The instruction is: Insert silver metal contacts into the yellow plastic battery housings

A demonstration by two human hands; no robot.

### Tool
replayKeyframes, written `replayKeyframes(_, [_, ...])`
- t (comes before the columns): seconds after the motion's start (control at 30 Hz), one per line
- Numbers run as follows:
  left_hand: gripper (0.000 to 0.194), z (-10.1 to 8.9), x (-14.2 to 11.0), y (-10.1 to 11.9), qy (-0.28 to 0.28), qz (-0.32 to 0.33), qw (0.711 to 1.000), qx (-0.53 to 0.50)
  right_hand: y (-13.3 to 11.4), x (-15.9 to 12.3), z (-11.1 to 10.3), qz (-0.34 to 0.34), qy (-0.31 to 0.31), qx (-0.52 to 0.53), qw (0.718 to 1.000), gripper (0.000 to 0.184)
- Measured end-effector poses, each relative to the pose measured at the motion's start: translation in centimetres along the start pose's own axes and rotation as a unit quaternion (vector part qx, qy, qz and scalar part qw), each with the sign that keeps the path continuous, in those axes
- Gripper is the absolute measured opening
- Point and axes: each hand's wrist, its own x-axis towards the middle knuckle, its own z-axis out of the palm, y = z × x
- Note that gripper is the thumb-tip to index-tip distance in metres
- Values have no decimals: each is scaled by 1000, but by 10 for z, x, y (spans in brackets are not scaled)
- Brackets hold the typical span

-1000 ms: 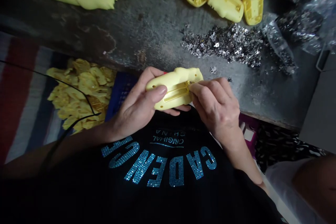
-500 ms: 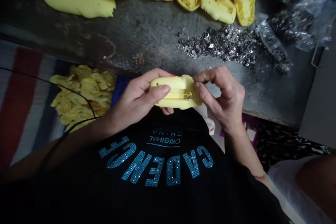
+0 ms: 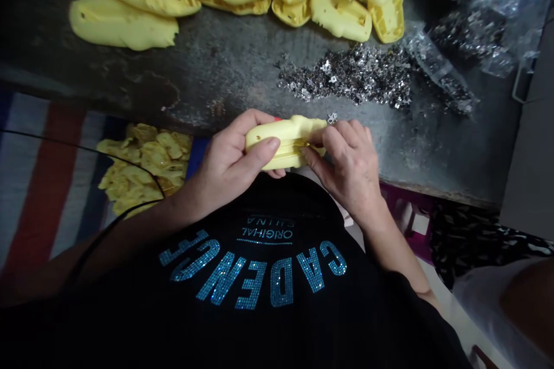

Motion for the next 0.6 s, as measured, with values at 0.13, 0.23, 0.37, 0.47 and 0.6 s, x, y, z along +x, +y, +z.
replayKeyframes(0.13, [25, 3, 1, 4, 15, 46, 994, 102, 3, -6, 2, 78, -4, 127, 989, 12])
replayKeyframes(0.23, [28, 3, 6, 1, 16, 25, 998, 57, 18, -12, -4, 143, 14, 201, 969, 14])
replayKeyframes(0.37, [31, -3, 18, -5, 5, -15, 1000, -26, 48, -12, -20, 149, 55, 126, 979, 10])
replayKeyframes(0.47, [25, -12, 29, 2, -73, -13, 997, 31, 52, 2, -31, 108, 55, 20, 992, 16])
replayKeyframes(0.6, [22, -19, 47, 23, -181, -8, 978, 99, 33, 25, -33, 50, -137, 167, 975, 30])
